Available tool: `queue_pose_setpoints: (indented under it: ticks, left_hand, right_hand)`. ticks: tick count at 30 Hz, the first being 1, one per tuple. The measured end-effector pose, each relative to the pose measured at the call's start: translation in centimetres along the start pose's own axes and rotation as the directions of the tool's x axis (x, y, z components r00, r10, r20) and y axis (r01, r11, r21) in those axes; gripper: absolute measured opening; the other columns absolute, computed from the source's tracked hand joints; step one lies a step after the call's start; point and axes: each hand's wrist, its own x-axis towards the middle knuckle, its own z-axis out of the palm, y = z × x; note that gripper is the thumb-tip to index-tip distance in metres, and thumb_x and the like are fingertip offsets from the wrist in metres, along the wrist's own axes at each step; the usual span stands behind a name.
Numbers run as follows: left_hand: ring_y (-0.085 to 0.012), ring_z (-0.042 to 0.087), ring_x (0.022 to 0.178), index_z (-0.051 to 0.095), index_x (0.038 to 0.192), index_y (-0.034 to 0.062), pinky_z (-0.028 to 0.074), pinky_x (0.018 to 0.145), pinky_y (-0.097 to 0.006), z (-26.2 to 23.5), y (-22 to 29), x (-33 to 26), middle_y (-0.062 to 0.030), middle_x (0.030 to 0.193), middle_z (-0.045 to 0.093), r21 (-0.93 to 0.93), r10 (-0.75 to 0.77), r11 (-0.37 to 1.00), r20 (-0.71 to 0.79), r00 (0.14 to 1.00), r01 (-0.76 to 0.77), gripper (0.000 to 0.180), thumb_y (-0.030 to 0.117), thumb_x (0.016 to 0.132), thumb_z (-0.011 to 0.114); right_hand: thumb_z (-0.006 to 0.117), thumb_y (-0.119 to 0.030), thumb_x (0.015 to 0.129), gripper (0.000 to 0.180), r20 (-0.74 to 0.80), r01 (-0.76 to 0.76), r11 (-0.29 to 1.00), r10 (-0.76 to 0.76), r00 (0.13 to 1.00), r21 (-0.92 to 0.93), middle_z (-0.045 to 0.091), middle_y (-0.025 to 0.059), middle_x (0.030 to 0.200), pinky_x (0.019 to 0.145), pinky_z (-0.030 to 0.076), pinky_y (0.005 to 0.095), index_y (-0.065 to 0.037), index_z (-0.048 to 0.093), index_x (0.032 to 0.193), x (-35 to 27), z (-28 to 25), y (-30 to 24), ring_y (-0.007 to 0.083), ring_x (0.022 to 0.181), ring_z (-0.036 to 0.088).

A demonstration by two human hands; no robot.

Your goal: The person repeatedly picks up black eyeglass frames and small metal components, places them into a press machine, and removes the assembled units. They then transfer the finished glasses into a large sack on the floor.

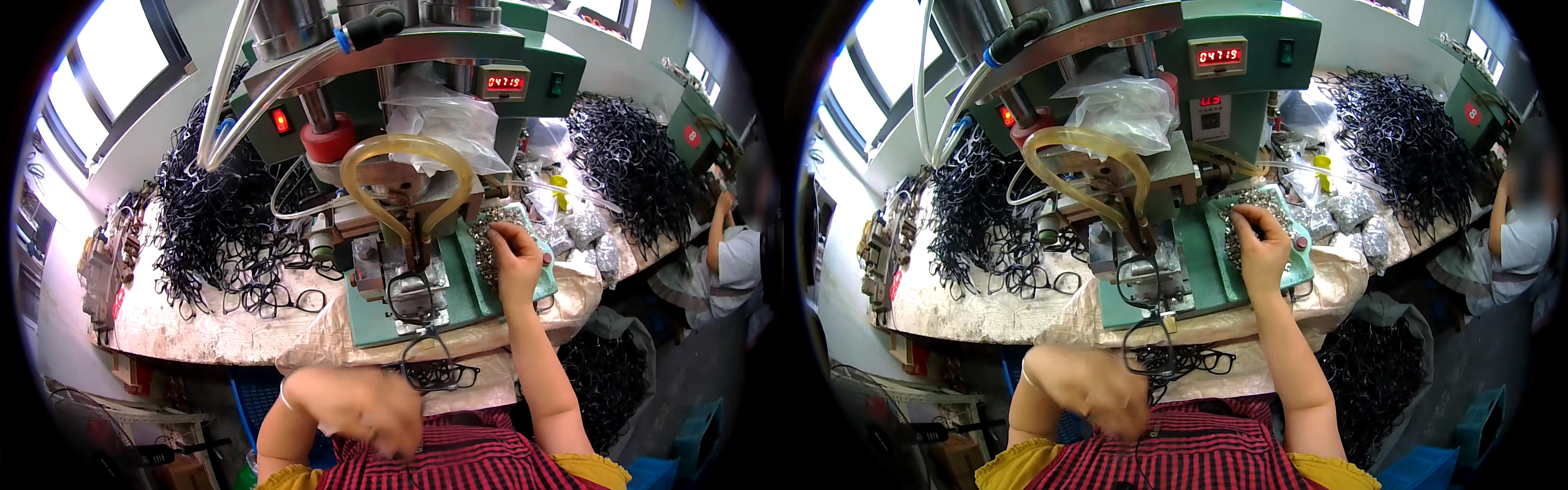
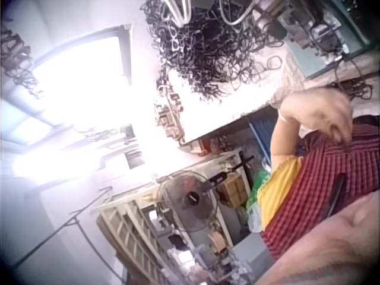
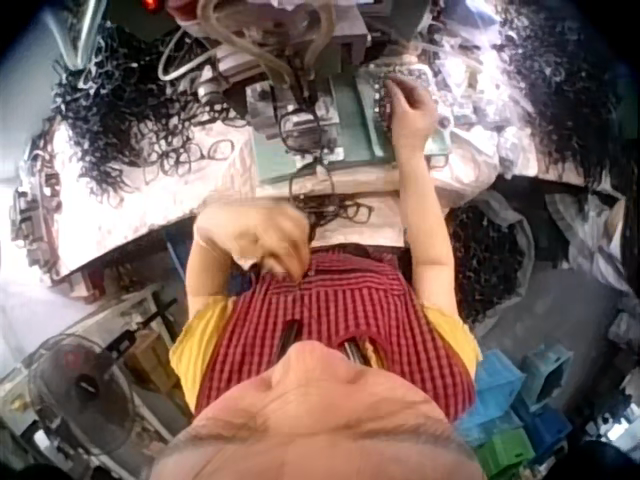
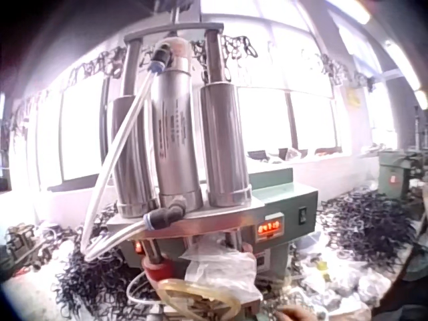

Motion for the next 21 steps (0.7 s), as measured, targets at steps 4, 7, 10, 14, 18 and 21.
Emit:
queue_pose_setpoints:
  ticks: [4,7,10,14,18,21]
  left_hand:
    - [-0.025,0.059,0.089,0.065,0.106,-0.0056,0.046,0.084,-0.04,3.6,-2.2,-5.9,-0.0141,0.102,0.066,-0.248,0.027,0.959,-0.412,0.911,-0.141,0.019,0.005,0.091,0.061]
    - [-0.017,0.055,0.079,0.065,0.106,-0.0035,0.044,0.074,-0.03,6.0,-8.5,-12.4,-0.0084,0.084,0.061,-0.296,-0.298,0.954,-0.952,-0.067,-0.037,0.023,0.013,0.09,0.064]
    - [-0.0123,0.057,0.072,0.062,0.109,-0.0018,0.047,0.065,-0.023,6.0,-7.8,-13.1,-0.0044,0.081,0.06,-0.305,-0.297,0.952,-0.92,-0.255,-0.011,0.023,0.004,0.087,0.065]
    - [-0.01,0.058,0.069,0.058,0.108,0.0024,0.048,0.063,-0.023,2.6,-5.3,-11.8,-0.0054,0.082,0.064,-0.149,-0.118,0.981,-0.966,-0.232,0.121,0.014,0.01,0.096,0.058]
    - [-0.0159,0.065,0.077,0.056,0.103,0.0036,0.054,0.071,-0.029,-0.1,-7.7,-10.1,-0.0098,0.092,0.067,-0.009,0.011,0.997,-0.971,-0.237,0.082,0.012,0.015,0.101,0.053]
    - [-0.0192,0.066,0.084,0.055,0.105,0.0045,0.056,0.075,-0.031,2.1,-9.3,-9.3,-0.009,0.095,0.066,0.008,0.028,0.998,-0.958,-0.284,0.07,0.011,0.014,0.1,0.056]
  right_hand:
    - [0.069,0.002,0.082,0.014,0.072,0.202,0.888,-0.19,0.979,-0.412,0.071,0.0075,0.089,0.081,0.05,0.0291,-0.002,0.074,0.095,-2.1,-2.4,-0.9,0.0174,0.084,0.065]
    - [0.07,0.005,0.078,0.014,0.042,0.299,0.779,-0.331,0.943,-0.551,0.07,0.0089,0.088,0.083,0.049,0.0319,-0.003,0.073,0.089,-3.6,-7.0,-0.8,0.0225,0.087,0.065]
    - [0.071,0.006,0.076,0.014,-0.05,0.12,0.867,-0.165,0.985,-0.484,0.069,0.0088,0.086,0.082,0.049,0.0331,-0.003,0.072,0.087,-4.8,-7.9,-2.3,0.024,0.087,0.064]
    - [0.072,0.003,0.075,0.013,0.218,0.284,0.906,-0.222,0.95,-0.313,0.069,0.0077,0.089,0.081,0.049,0.0323,-0.002,0.071,0.088,-4.5,-3.4,-5.7,0.0224,0.087,0.065]
    - [0.071,0.0,0.077,0.014,0.375,0.342,0.929,-0.27,0.887,-0.142,0.069,0.0074,0.092,0.08,0.05,0.0301,-0.001,0.068,0.091,-2.9,2.6,-6.7,0.0186,0.087,0.065]
    - [0.07,0.001,0.078,0.021,0.303,0.146,0.989,-0.136,0.943,-0.009,0.067,0.0067,0.092,0.08,0.05,0.0287,0.0,0.065,0.098,-3.8,4.8,-6.3,0.016,0.088,0.065]
